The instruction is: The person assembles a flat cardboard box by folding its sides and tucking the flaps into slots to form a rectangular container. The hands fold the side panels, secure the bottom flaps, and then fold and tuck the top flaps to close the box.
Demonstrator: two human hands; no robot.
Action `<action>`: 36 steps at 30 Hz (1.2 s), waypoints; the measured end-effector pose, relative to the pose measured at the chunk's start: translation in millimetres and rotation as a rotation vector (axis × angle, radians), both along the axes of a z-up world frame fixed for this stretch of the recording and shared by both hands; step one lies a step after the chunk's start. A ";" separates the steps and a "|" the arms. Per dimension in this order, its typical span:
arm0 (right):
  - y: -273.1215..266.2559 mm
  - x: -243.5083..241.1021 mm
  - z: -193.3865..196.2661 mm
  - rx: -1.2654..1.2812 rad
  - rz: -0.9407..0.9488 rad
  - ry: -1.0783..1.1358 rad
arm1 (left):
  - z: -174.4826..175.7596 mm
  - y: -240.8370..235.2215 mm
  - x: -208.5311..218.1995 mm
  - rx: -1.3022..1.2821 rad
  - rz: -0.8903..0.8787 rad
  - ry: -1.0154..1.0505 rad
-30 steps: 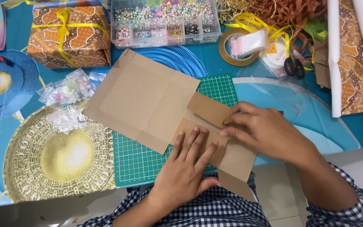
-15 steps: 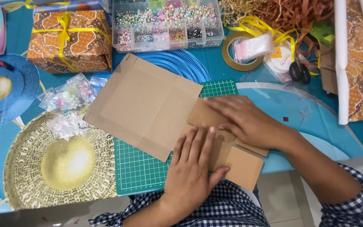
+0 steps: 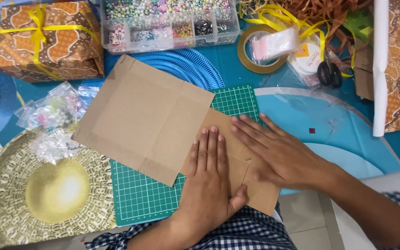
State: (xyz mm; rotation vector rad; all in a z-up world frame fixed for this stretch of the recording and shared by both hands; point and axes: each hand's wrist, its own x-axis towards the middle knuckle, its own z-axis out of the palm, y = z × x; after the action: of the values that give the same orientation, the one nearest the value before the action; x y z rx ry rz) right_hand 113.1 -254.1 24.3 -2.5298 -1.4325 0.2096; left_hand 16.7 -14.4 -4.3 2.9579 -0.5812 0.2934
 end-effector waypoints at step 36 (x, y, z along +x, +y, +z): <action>-23.0 -71.2 4.0 0.591 -0.317 0.243 | 34.3 98.3 -43.0 -0.121 0.247 0.020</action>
State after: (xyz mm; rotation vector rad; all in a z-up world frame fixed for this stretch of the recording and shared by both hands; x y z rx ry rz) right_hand 41.9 -277.1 28.2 -2.1074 -0.8272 0.0266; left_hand -26.3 83.9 30.0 2.9096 -0.1874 0.3087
